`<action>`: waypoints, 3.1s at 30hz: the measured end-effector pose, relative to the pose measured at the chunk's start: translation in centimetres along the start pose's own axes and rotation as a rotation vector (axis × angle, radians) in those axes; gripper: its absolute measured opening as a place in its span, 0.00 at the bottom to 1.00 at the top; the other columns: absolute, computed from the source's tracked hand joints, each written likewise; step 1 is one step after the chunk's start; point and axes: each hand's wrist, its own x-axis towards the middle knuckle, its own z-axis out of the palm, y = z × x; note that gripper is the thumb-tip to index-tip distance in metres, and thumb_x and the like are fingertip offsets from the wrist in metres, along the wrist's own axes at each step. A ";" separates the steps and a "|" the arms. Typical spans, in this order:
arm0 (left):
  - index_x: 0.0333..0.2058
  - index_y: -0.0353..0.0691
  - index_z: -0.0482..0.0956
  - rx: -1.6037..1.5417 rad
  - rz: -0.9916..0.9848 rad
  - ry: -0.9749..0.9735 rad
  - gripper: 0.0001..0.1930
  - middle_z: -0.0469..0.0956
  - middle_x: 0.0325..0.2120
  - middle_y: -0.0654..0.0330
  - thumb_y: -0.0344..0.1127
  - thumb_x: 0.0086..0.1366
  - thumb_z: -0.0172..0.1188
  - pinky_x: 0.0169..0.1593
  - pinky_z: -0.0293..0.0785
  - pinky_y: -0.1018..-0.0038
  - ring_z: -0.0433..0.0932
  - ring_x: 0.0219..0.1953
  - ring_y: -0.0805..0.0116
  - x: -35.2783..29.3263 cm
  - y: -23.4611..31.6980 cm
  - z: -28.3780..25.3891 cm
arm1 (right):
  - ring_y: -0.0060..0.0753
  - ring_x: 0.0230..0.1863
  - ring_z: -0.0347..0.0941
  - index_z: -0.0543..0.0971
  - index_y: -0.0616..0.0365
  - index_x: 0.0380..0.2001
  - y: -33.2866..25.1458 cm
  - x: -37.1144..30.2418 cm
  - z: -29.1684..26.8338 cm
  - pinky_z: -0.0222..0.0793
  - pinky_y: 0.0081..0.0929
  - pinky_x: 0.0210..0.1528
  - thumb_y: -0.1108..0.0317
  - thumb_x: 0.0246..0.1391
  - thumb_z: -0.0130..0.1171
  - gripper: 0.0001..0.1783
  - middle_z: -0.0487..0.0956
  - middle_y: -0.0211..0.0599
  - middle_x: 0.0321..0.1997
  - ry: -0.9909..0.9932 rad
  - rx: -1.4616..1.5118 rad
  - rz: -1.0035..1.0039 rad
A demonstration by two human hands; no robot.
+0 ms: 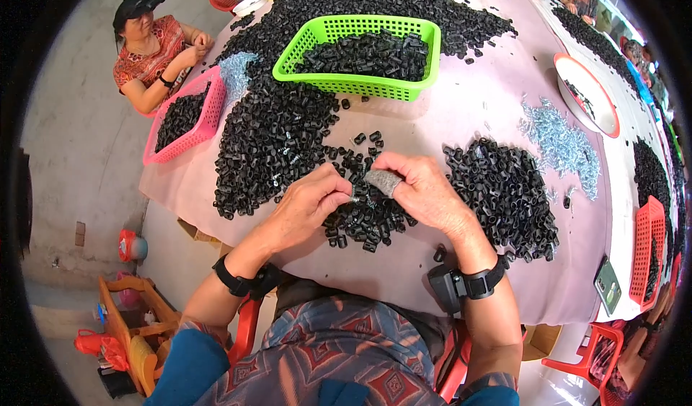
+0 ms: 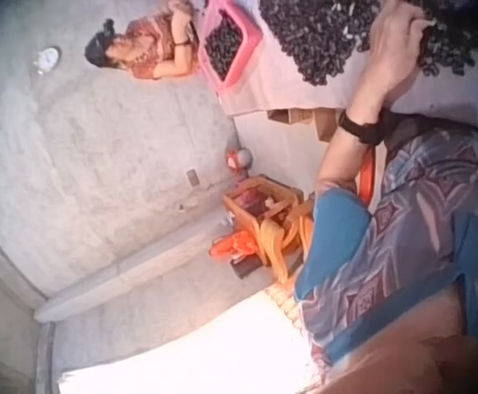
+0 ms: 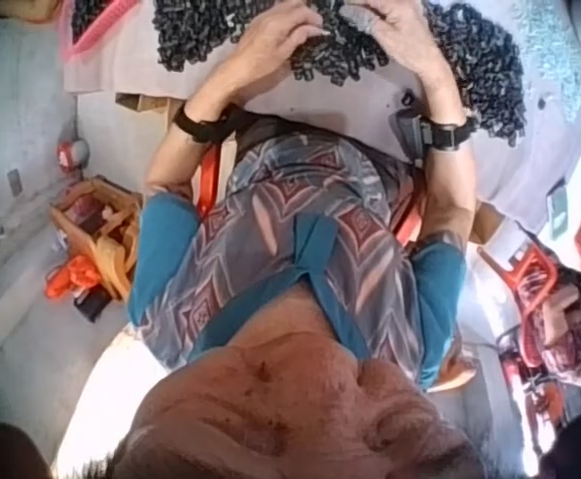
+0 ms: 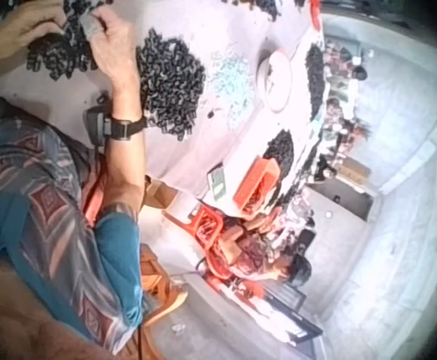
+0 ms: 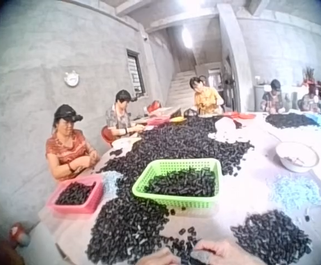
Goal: Sorting and assembling small black plastic shoe components at a workstation.
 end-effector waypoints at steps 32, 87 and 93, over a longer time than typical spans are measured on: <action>0.29 0.36 0.75 -0.585 -0.378 -0.070 0.13 0.68 0.20 0.69 0.37 0.71 0.51 0.25 0.63 0.82 0.65 0.20 0.80 0.7 0.6 1.0 | 0.23 0.24 0.64 0.74 0.61 0.32 -0.4 0.0 1.5 0.63 0.26 0.29 0.65 0.62 0.50 0.10 0.70 0.34 0.20 -0.081 0.043 0.027; 0.27 0.35 0.75 -0.261 -0.357 -0.245 0.17 0.70 0.18 0.60 0.41 0.70 0.50 0.27 0.67 0.72 0.71 0.21 0.66 -2.3 -0.6 -1.5 | 0.34 0.29 0.73 0.76 0.63 0.32 -1.3 -0.2 2.0 0.69 0.30 0.35 0.76 0.48 0.58 0.06 0.76 0.40 0.27 -0.103 -0.095 -0.073; 0.28 0.34 0.75 0.224 -0.229 -0.090 0.16 0.74 0.24 0.50 0.41 0.68 0.51 0.35 0.69 0.57 0.75 0.31 0.45 -2.7 -0.3 -0.8 | 0.48 0.34 0.75 0.78 0.63 0.32 -0.9 -0.1 2.9 0.71 0.37 0.36 0.79 0.41 0.56 0.11 0.77 0.45 0.30 -0.136 -0.372 -0.258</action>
